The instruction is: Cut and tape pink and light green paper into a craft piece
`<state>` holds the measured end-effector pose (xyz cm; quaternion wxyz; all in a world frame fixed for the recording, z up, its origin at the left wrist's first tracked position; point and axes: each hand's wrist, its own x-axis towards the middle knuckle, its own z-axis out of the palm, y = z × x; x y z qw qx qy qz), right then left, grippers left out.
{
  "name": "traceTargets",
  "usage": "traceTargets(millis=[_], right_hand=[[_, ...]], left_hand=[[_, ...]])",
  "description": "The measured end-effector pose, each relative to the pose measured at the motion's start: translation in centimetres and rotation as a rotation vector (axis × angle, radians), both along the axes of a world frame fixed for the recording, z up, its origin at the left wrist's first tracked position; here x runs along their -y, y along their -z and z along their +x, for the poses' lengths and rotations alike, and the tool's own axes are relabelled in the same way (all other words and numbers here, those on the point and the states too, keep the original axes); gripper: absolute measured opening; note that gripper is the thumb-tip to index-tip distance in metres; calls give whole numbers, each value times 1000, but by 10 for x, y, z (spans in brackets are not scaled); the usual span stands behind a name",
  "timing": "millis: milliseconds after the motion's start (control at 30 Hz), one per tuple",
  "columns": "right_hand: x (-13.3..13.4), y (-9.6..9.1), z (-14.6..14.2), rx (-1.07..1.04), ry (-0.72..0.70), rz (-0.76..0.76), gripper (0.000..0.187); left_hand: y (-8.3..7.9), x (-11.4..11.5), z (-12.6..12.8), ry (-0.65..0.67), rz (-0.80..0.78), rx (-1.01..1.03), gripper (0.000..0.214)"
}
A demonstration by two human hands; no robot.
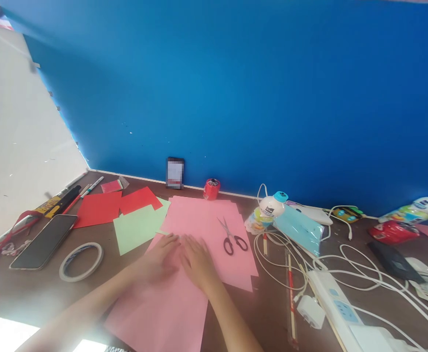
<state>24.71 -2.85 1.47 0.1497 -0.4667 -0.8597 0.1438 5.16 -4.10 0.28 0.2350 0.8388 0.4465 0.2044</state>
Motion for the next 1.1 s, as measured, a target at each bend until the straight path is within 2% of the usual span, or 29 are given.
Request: traceTargets(millis=[100, 300, 367, 467, 633, 867, 1100], right_hand=[[0, 1, 3, 63, 44, -36, 47], [-5, 4, 8, 87, 168, -54, 50], [-6, 4, 10, 84, 180, -67, 49], [-7, 2, 11, 77, 164, -81, 48], [-9, 6, 13, 67, 139, -58, 48], [-12, 21, 13, 46, 230, 58, 47], [-13, 23, 10, 48, 253, 54, 49]], left_hand=[[-3, -4, -10, 27, -14, -5, 60], [-10, -2, -10, 77, 172, -176, 67], [-11, 0, -8, 75, 207, -196, 60], [-7, -2, -7, 25, 265, -198, 46], [5, -15, -12, -151, 266, -224, 65], [4, -19, -14, -195, 219, -232, 59], [4, -22, -10, -250, 222, -230, 55]])
